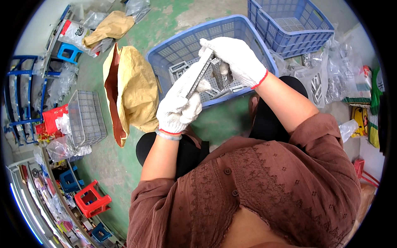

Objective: The person sits on the floor and repeatedly picks up small rectangular metal parts from a blue crate. They hold the parts in gloved hands, turning them over to inspect the surfaces, and then place them back into the crate.

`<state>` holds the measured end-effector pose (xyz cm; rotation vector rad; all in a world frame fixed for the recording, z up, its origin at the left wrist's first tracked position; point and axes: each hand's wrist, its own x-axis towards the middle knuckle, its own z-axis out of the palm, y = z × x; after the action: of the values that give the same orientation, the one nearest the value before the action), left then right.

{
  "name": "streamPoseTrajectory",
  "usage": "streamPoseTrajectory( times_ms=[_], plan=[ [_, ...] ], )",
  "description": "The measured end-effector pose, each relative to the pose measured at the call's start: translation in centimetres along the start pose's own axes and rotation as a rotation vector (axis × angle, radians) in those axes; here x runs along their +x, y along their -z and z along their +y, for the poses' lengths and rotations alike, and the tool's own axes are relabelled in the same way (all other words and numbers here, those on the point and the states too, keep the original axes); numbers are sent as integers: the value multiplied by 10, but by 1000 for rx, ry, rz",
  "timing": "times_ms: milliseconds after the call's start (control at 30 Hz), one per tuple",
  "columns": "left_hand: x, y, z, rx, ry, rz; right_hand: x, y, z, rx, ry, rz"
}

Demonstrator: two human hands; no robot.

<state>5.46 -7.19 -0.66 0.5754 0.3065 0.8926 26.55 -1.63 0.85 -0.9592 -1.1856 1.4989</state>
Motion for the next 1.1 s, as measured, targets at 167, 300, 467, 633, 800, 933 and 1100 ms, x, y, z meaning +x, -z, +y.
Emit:
streamPoseTrajectory(
  times_ms=[167, 300, 467, 633, 800, 933, 1100],
  plan=[
    [-1, 5, 0, -78, -4, -10, 0, 2, -4, -24, -41, -28],
    [-3, 0, 6, -205, 5, -56, 3, 1, -1, 11, -76, -16],
    [-8, 4, 44, -287, -221, 62, 12, 5, 8, 100, -87, 133],
    [-26, 26, 105, -207, -635, 335, 8, 1, 9, 150, -142, 154],
    [-34, 77, 137, -184, -809, 600, 13, -4, 16, 201, -194, 123],
    [-23, 70, 126, 86, -819, 716, 18, 1, 19, 406, -240, 83],
    [-2, 42, 71, 476, -508, 627, 22, 11, 25, 707, -176, -112]
  ],
)
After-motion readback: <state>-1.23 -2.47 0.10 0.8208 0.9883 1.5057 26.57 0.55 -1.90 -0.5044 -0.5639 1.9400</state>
